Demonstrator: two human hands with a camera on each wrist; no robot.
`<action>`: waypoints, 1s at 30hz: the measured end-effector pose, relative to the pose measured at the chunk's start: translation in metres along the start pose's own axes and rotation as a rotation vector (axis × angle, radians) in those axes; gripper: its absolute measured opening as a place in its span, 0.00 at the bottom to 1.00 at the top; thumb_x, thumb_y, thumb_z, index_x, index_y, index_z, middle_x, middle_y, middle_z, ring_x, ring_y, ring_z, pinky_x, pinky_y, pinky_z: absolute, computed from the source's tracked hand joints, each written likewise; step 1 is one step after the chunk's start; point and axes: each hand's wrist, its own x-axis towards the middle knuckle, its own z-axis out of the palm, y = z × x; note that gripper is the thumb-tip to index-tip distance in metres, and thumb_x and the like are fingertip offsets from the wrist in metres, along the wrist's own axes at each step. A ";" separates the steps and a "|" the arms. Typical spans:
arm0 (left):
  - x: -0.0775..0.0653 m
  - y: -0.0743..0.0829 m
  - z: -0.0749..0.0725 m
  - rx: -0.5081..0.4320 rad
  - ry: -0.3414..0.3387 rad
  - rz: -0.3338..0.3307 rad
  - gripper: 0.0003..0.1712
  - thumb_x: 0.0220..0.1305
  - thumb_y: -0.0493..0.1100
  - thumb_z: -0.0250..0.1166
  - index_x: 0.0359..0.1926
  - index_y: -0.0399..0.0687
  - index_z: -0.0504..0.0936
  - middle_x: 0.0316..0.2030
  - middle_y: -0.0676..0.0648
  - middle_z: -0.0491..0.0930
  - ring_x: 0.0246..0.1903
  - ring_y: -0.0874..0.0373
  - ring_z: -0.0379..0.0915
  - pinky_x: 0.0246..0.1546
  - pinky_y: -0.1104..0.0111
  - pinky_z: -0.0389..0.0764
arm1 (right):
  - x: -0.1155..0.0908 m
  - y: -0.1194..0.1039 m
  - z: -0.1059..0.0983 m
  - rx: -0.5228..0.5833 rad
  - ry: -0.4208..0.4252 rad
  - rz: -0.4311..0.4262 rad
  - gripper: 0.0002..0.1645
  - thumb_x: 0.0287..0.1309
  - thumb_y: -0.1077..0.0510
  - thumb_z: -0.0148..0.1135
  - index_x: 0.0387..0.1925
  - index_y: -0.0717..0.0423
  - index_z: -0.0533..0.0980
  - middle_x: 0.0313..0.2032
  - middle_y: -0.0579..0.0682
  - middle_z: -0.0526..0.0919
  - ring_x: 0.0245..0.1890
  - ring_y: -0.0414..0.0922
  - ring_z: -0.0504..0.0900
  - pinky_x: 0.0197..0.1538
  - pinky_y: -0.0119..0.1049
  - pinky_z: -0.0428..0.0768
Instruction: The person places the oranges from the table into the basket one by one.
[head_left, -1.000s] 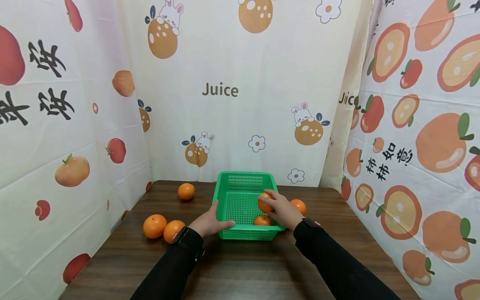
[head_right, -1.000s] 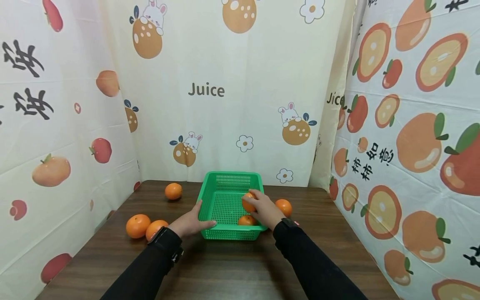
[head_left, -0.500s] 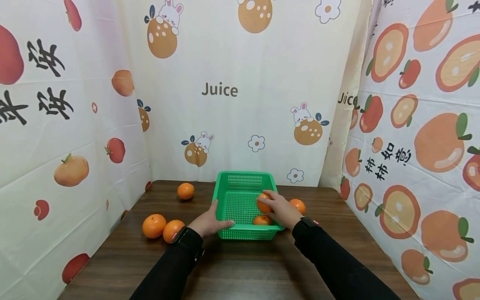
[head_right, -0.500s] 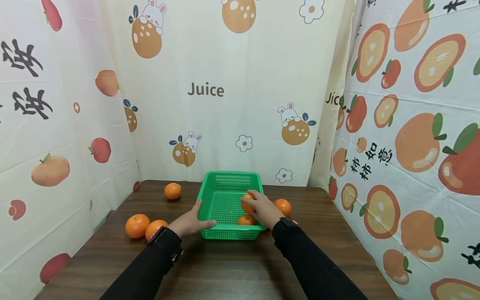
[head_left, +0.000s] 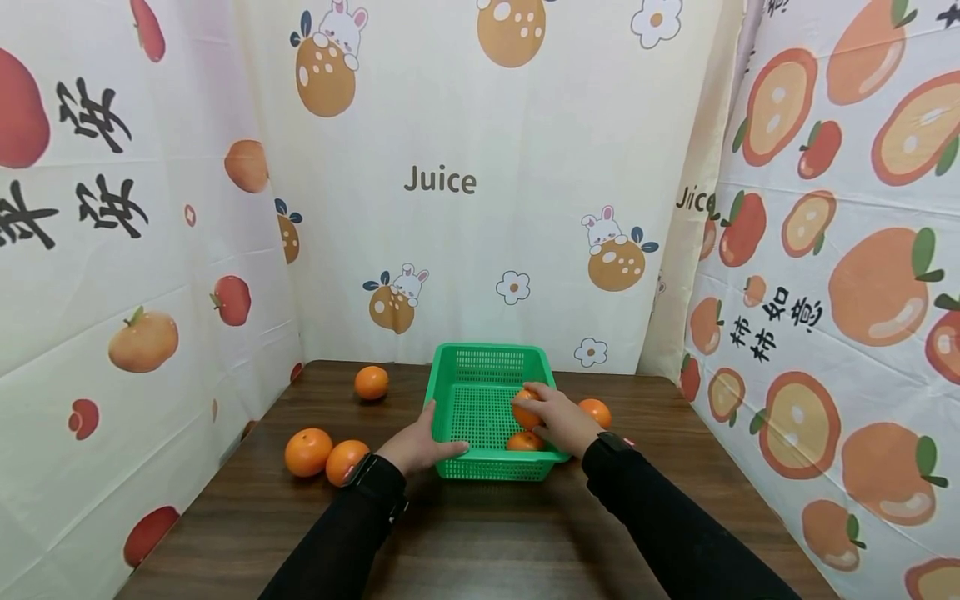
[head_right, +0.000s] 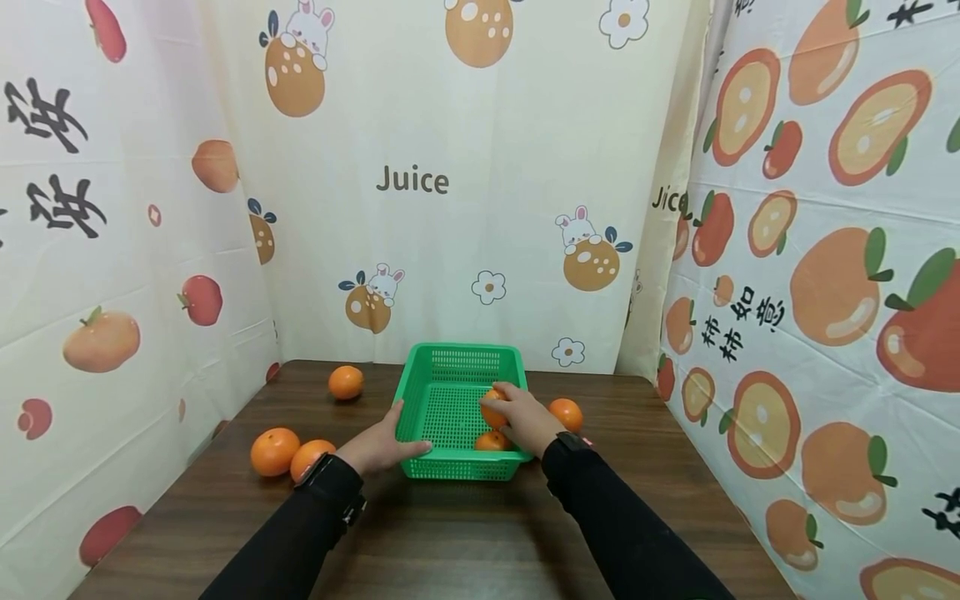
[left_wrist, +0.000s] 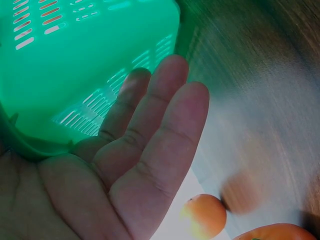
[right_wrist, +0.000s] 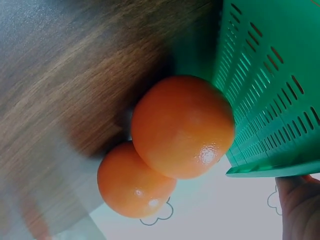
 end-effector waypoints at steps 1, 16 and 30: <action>0.001 0.000 0.000 -0.001 0.000 -0.004 0.74 0.59 0.76 0.72 0.88 0.52 0.38 0.82 0.31 0.56 0.75 0.36 0.65 0.72 0.38 0.69 | 0.001 0.000 0.000 -0.004 0.000 -0.001 0.36 0.65 0.64 0.73 0.73 0.45 0.76 0.78 0.62 0.66 0.70 0.65 0.74 0.66 0.58 0.81; -0.003 0.002 -0.001 -0.002 -0.002 -0.015 0.73 0.60 0.76 0.71 0.88 0.53 0.38 0.82 0.31 0.57 0.75 0.36 0.66 0.72 0.38 0.69 | 0.009 0.002 0.003 -0.056 -0.037 -0.014 0.38 0.62 0.71 0.71 0.69 0.39 0.78 0.77 0.59 0.68 0.68 0.61 0.76 0.67 0.58 0.80; 0.006 -0.003 0.001 0.016 0.005 -0.024 0.74 0.58 0.77 0.71 0.88 0.53 0.38 0.82 0.33 0.58 0.74 0.39 0.67 0.72 0.39 0.70 | 0.015 -0.002 0.003 -0.084 -0.054 -0.040 0.39 0.60 0.77 0.64 0.64 0.39 0.80 0.73 0.59 0.73 0.66 0.58 0.79 0.66 0.55 0.82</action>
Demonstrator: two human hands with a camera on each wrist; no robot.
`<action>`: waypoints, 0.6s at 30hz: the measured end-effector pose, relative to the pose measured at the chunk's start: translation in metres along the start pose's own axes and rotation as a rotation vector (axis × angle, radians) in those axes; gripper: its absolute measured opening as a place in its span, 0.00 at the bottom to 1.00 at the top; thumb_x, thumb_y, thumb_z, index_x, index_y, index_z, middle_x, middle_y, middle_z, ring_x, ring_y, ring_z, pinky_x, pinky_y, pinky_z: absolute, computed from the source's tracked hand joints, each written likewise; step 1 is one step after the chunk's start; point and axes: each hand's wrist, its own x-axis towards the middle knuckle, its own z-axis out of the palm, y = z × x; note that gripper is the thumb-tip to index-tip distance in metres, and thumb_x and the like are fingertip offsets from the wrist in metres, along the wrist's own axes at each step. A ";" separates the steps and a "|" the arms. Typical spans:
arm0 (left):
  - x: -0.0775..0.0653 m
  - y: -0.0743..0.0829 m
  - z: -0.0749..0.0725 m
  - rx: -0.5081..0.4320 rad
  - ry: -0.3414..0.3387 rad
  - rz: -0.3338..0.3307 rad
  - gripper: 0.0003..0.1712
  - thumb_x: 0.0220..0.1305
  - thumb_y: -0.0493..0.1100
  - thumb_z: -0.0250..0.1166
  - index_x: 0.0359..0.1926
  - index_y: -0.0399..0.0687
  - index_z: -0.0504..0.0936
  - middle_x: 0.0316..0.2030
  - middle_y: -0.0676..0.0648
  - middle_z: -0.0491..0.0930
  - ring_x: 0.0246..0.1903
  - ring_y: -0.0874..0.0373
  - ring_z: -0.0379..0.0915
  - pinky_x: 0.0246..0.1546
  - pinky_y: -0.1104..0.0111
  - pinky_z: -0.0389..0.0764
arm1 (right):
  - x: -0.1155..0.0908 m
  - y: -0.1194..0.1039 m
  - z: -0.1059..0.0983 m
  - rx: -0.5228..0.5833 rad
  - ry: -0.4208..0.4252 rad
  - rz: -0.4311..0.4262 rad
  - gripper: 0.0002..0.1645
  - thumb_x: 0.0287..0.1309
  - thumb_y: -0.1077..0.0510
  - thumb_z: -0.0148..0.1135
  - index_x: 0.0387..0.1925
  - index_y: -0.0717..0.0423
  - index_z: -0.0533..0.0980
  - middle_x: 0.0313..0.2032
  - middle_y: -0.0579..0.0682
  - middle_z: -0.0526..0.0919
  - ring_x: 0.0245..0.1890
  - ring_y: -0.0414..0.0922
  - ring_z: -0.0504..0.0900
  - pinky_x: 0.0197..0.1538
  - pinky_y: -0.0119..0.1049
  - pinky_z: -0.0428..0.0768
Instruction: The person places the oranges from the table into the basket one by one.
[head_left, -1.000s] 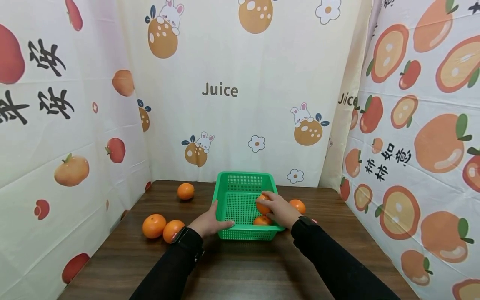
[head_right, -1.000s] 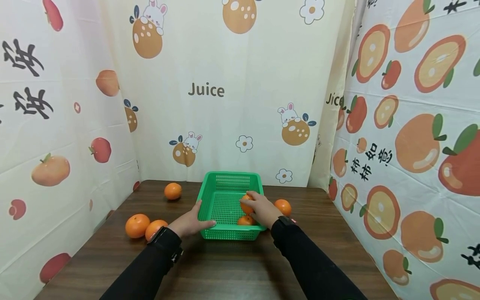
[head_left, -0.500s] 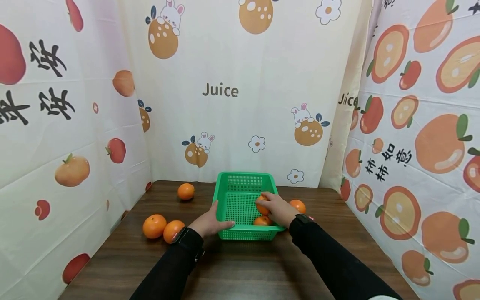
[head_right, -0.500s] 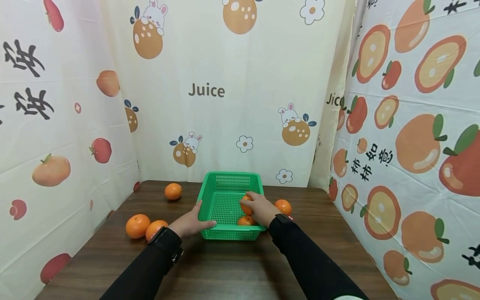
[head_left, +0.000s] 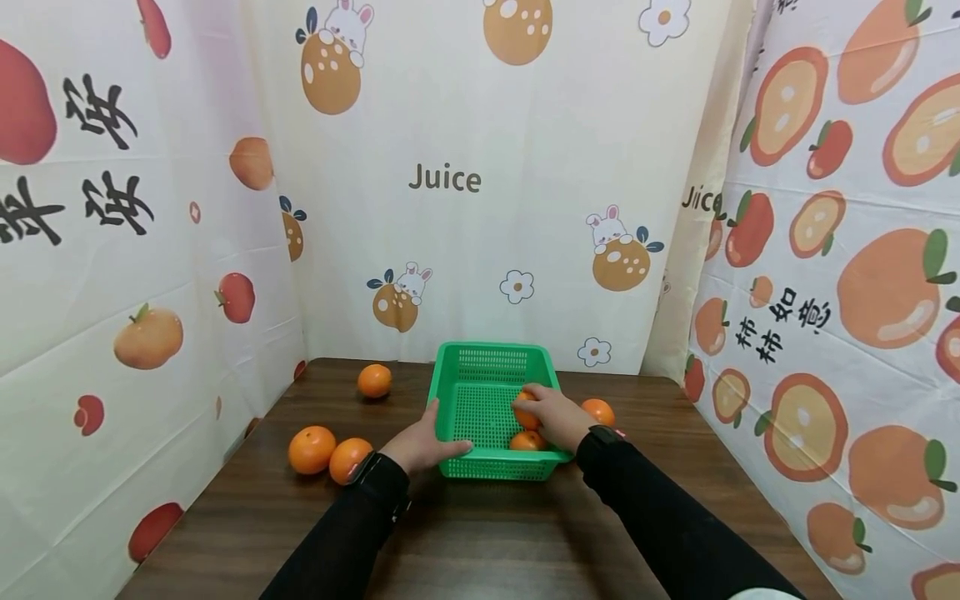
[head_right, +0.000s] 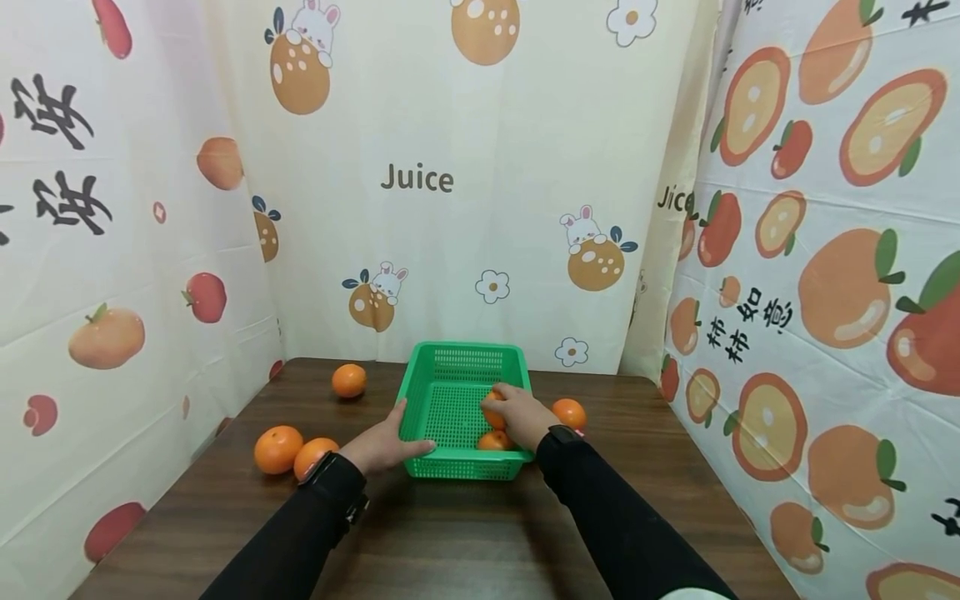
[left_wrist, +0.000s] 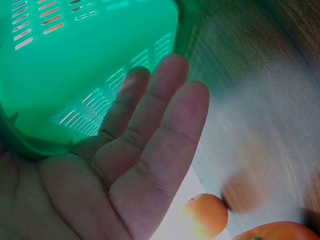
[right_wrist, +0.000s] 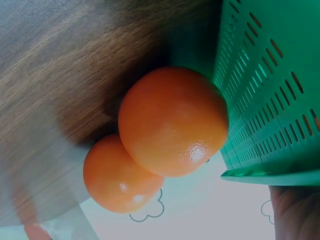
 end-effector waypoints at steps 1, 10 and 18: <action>0.000 0.000 -0.001 0.000 0.000 0.004 0.74 0.59 0.76 0.71 0.88 0.53 0.38 0.82 0.33 0.58 0.74 0.38 0.67 0.72 0.39 0.70 | 0.000 -0.001 -0.001 0.000 -0.002 0.000 0.39 0.60 0.78 0.64 0.65 0.39 0.81 0.73 0.59 0.73 0.66 0.59 0.78 0.67 0.55 0.81; -0.009 0.004 -0.003 0.005 -0.004 0.032 0.73 0.60 0.76 0.70 0.88 0.50 0.38 0.81 0.31 0.58 0.74 0.37 0.67 0.72 0.40 0.70 | 0.001 -0.011 -0.008 0.011 -0.047 0.040 0.29 0.72 0.70 0.60 0.64 0.38 0.82 0.75 0.60 0.72 0.72 0.63 0.73 0.71 0.62 0.75; -0.007 0.002 -0.002 0.013 -0.005 0.035 0.73 0.60 0.77 0.70 0.88 0.51 0.37 0.81 0.31 0.58 0.74 0.38 0.67 0.73 0.40 0.69 | 0.003 -0.014 -0.007 0.033 -0.093 0.083 0.28 0.73 0.66 0.62 0.67 0.39 0.81 0.77 0.60 0.69 0.75 0.64 0.69 0.73 0.65 0.72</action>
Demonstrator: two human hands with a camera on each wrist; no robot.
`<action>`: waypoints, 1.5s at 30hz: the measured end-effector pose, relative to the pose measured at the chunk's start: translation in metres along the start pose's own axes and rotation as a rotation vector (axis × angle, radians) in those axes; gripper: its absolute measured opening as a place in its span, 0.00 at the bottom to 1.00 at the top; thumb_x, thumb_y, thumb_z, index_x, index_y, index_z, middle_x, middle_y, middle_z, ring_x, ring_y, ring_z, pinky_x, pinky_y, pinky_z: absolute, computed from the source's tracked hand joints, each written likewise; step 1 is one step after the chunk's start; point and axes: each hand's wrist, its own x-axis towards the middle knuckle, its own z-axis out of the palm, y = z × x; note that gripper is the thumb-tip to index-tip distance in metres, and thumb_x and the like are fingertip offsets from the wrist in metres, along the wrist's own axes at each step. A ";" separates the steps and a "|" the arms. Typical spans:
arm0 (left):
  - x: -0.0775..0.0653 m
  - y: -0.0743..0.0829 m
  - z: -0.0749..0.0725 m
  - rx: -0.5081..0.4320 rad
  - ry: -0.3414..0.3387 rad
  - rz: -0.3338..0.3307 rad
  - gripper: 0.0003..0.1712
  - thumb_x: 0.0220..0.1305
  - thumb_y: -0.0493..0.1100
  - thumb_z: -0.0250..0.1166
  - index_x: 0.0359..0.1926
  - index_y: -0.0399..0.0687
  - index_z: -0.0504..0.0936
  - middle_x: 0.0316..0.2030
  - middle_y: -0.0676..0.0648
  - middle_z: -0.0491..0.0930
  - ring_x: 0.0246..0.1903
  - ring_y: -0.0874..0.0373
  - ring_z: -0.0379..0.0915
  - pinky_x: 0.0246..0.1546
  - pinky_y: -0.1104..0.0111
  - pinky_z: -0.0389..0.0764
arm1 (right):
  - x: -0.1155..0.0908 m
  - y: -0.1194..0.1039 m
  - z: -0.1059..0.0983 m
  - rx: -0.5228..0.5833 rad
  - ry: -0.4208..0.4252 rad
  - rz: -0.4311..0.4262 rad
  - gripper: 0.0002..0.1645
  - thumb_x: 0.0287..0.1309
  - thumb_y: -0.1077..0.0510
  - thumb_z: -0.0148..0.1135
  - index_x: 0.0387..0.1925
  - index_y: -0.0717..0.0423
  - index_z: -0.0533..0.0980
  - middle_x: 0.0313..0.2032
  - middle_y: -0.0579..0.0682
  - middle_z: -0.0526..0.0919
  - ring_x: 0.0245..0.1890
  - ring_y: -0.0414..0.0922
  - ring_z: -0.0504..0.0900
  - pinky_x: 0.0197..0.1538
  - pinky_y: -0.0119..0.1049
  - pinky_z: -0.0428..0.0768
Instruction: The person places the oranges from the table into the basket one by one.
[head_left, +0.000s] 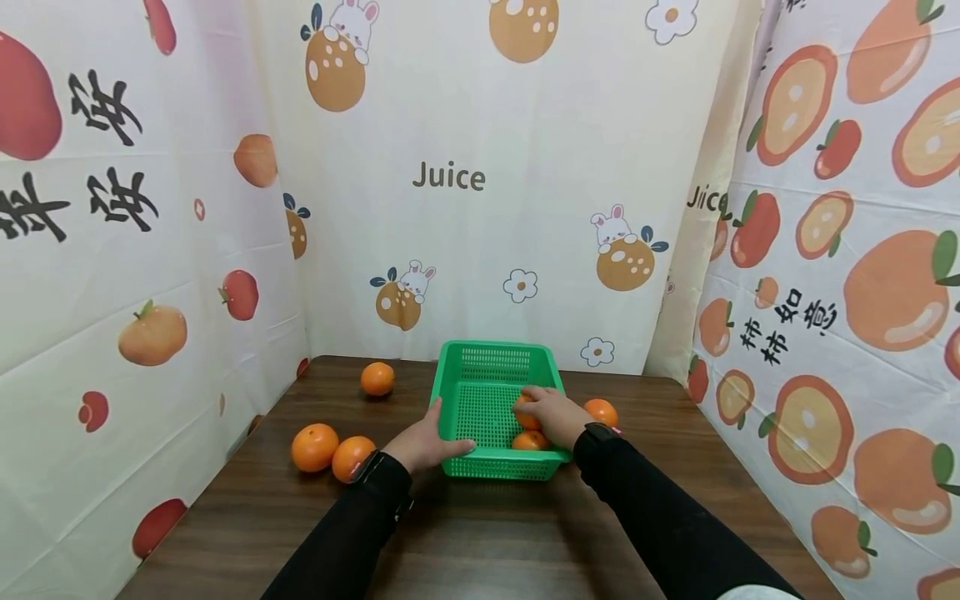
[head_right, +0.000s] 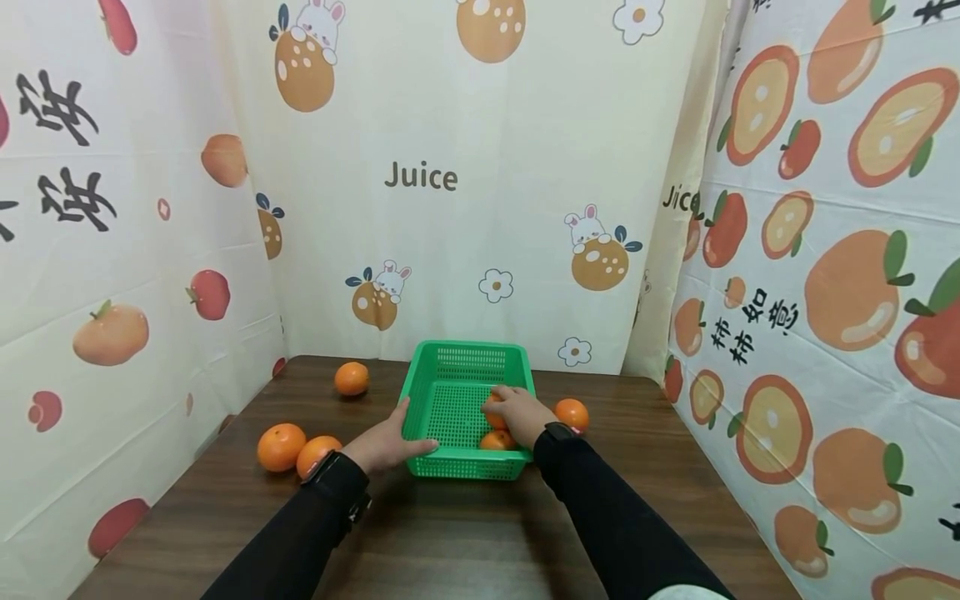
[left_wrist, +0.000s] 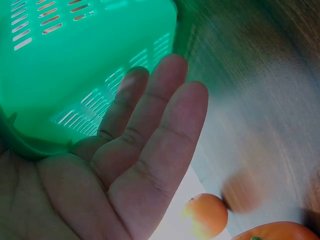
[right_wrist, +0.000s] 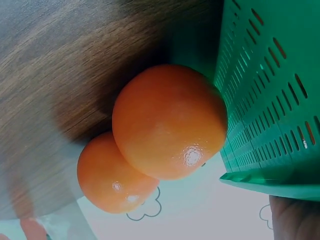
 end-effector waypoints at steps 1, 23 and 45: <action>0.001 0.000 0.000 0.001 0.000 0.000 0.73 0.60 0.77 0.70 0.88 0.51 0.37 0.81 0.32 0.58 0.74 0.38 0.67 0.73 0.40 0.69 | 0.000 0.000 0.000 -0.006 -0.007 0.005 0.28 0.73 0.66 0.63 0.68 0.39 0.81 0.78 0.60 0.69 0.76 0.64 0.68 0.74 0.64 0.72; 0.005 -0.002 0.002 0.001 0.005 0.003 0.73 0.60 0.77 0.70 0.88 0.51 0.38 0.81 0.32 0.58 0.74 0.38 0.68 0.72 0.40 0.70 | 0.014 0.019 0.016 -0.040 -0.080 0.021 0.22 0.73 0.58 0.66 0.64 0.38 0.84 0.73 0.51 0.74 0.67 0.56 0.76 0.69 0.59 0.76; -0.002 0.001 0.000 -0.004 -0.002 0.008 0.72 0.61 0.77 0.69 0.88 0.51 0.38 0.82 0.33 0.57 0.75 0.38 0.66 0.73 0.40 0.69 | 0.004 0.007 0.008 0.074 -0.036 0.053 0.20 0.78 0.58 0.60 0.65 0.42 0.83 0.76 0.54 0.72 0.74 0.58 0.71 0.74 0.62 0.71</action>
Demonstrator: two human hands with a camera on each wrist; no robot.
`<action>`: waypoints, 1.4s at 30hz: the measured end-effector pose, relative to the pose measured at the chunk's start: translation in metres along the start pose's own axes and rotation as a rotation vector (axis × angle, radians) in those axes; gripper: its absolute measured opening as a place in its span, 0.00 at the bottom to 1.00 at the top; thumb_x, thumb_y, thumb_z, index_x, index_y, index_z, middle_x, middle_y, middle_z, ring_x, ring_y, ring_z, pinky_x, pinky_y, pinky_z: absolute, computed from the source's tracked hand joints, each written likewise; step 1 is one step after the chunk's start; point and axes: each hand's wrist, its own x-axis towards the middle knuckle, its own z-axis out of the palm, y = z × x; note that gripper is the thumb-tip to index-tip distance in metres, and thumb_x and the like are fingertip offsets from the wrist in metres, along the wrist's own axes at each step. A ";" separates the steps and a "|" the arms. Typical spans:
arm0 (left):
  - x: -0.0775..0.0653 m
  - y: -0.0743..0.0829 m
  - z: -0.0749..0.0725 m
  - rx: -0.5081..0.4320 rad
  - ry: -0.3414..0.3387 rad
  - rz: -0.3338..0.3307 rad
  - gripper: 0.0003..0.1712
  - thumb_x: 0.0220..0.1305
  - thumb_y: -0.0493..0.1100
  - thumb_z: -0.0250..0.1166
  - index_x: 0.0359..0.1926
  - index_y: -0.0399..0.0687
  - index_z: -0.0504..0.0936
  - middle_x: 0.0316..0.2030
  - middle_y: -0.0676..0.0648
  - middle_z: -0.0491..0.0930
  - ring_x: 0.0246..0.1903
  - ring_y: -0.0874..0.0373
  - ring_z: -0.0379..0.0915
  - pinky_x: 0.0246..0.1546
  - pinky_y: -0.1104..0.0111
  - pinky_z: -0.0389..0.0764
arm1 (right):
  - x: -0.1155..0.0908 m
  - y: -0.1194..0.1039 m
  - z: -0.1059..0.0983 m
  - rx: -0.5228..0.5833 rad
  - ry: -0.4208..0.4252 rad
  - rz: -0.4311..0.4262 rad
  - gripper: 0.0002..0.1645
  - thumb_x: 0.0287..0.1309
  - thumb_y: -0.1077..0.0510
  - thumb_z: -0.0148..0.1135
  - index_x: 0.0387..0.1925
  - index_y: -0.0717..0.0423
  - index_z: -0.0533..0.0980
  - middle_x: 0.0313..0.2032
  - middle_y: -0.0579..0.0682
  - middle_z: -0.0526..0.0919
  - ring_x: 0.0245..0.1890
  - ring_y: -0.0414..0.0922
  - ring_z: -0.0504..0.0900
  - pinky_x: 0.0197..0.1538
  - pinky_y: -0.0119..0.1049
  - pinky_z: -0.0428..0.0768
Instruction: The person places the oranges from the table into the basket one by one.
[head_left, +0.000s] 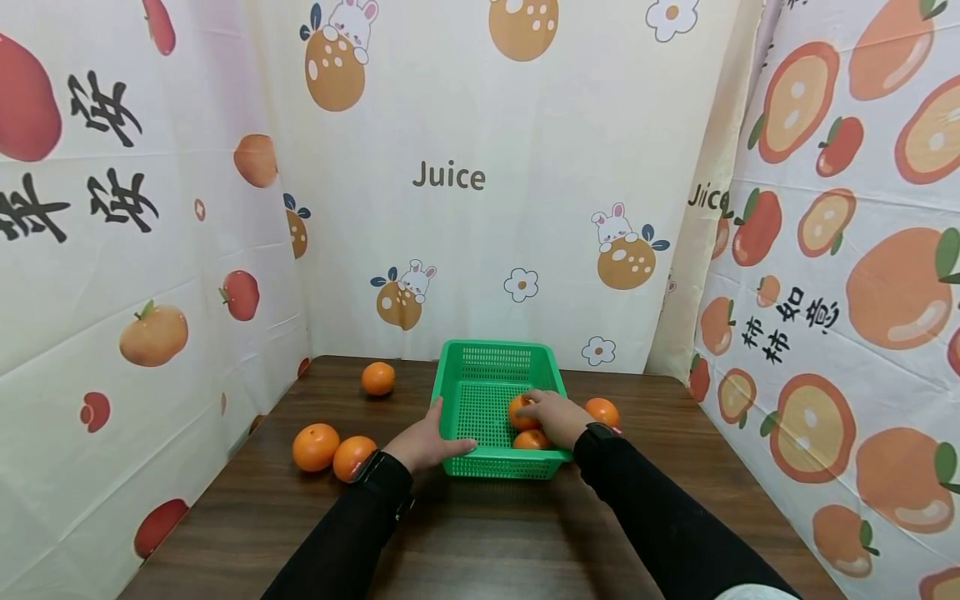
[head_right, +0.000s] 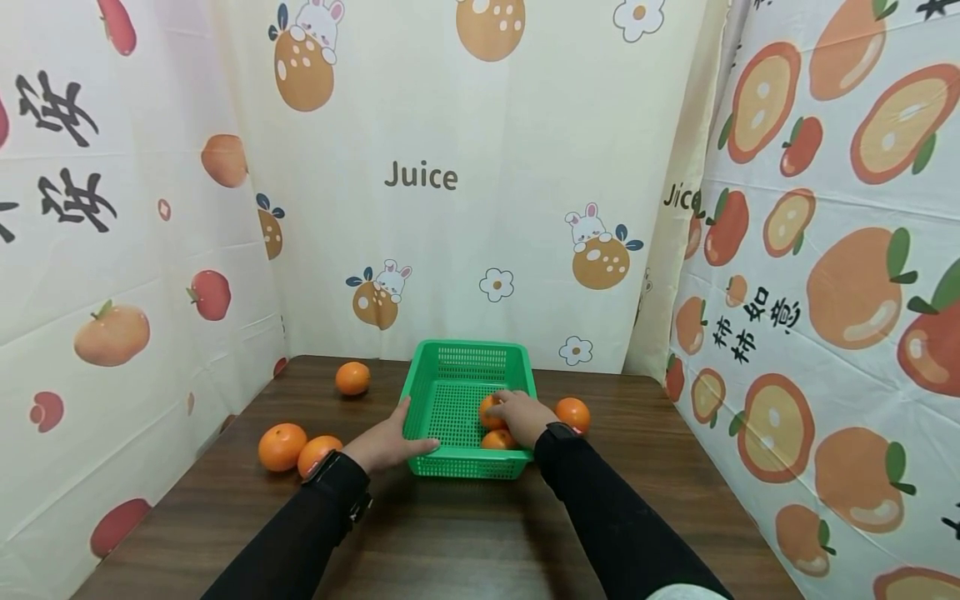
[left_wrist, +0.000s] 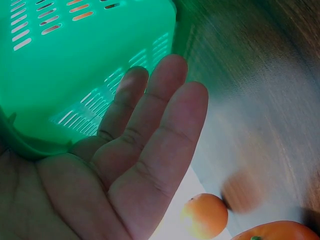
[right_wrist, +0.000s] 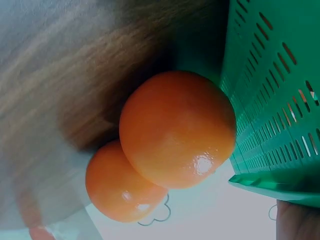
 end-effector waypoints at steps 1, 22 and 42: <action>0.000 0.000 0.000 -0.001 -0.001 -0.001 0.72 0.61 0.77 0.69 0.88 0.52 0.38 0.82 0.33 0.57 0.75 0.38 0.66 0.73 0.41 0.69 | -0.001 0.000 0.000 0.012 0.012 -0.002 0.22 0.77 0.62 0.60 0.66 0.43 0.83 0.76 0.54 0.72 0.74 0.59 0.71 0.74 0.63 0.71; 0.004 -0.001 0.002 -0.026 -0.004 -0.022 0.72 0.61 0.75 0.72 0.88 0.51 0.38 0.82 0.32 0.57 0.74 0.37 0.66 0.73 0.38 0.69 | -0.014 0.014 0.013 0.086 0.417 0.033 0.21 0.69 0.68 0.64 0.61 0.57 0.84 0.71 0.61 0.76 0.71 0.60 0.76 0.71 0.57 0.77; 0.002 0.002 0.001 -0.003 -0.002 -0.025 0.72 0.60 0.76 0.71 0.88 0.51 0.39 0.81 0.30 0.57 0.75 0.34 0.64 0.72 0.37 0.68 | -0.062 0.003 0.029 0.154 0.536 0.133 0.29 0.70 0.63 0.64 0.71 0.52 0.77 0.75 0.62 0.69 0.71 0.62 0.74 0.69 0.61 0.78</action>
